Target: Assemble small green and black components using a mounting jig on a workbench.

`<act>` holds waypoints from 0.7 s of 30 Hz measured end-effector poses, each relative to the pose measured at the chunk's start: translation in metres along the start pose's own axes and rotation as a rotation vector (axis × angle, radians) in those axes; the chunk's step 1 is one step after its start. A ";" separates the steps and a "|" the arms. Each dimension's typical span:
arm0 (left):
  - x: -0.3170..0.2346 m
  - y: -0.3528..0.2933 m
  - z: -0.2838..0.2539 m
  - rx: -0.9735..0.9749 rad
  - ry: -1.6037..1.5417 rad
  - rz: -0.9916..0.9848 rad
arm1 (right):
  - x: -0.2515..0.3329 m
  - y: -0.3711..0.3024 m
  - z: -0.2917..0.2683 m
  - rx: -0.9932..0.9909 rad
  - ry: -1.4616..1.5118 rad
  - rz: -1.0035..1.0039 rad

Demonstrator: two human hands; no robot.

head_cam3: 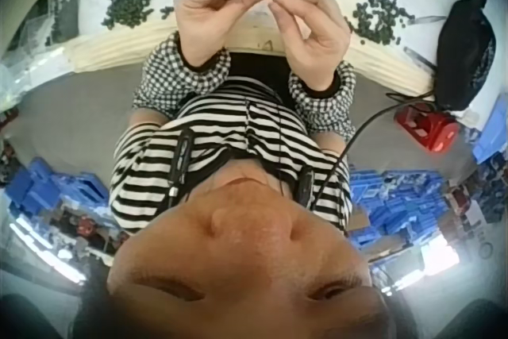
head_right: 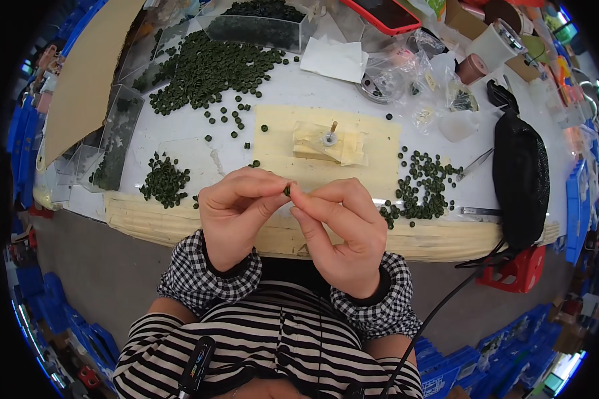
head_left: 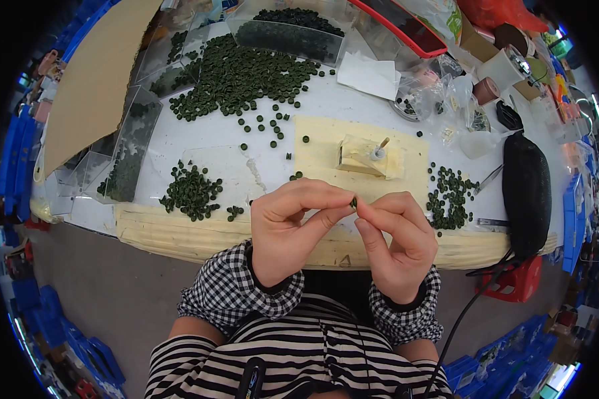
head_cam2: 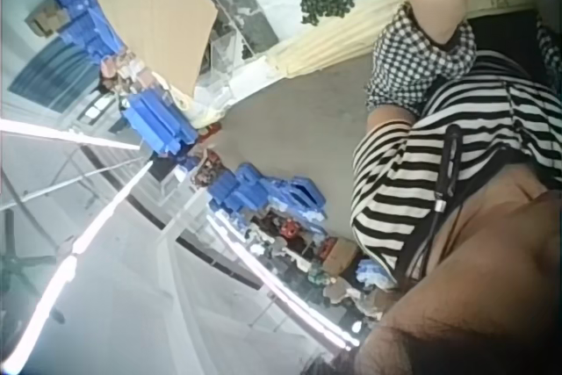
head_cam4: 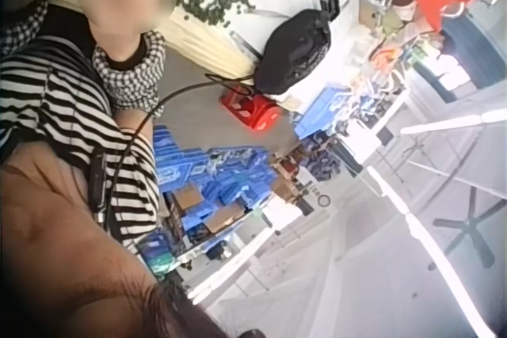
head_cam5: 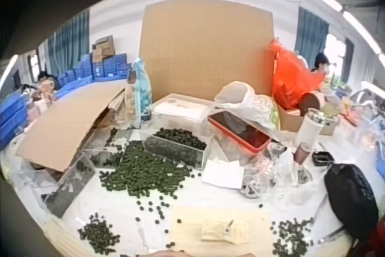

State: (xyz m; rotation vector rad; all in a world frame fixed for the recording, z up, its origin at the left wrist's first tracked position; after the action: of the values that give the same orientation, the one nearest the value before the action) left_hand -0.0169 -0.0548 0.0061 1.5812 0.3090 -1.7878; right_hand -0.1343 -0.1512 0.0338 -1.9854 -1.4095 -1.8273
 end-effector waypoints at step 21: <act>0.008 -0.001 0.002 0.007 -0.146 -0.188 | -0.011 0.001 -0.005 0.035 0.052 -0.066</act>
State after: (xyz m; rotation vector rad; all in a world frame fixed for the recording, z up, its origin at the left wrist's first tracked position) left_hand -0.0188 -0.0585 -0.0016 1.4566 0.3932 -2.0384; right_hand -0.1363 -0.1608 0.0266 -1.8832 -1.4988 -1.8533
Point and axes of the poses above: each hand's wrist, its own y-axis towards the middle knuckle, its own z-axis out of the palm, x = y × z, the point moved 6 cm from there along y, towards the middle knuckle, and after that the axes turned 2 degrees about -x, right-handed, at the moved point
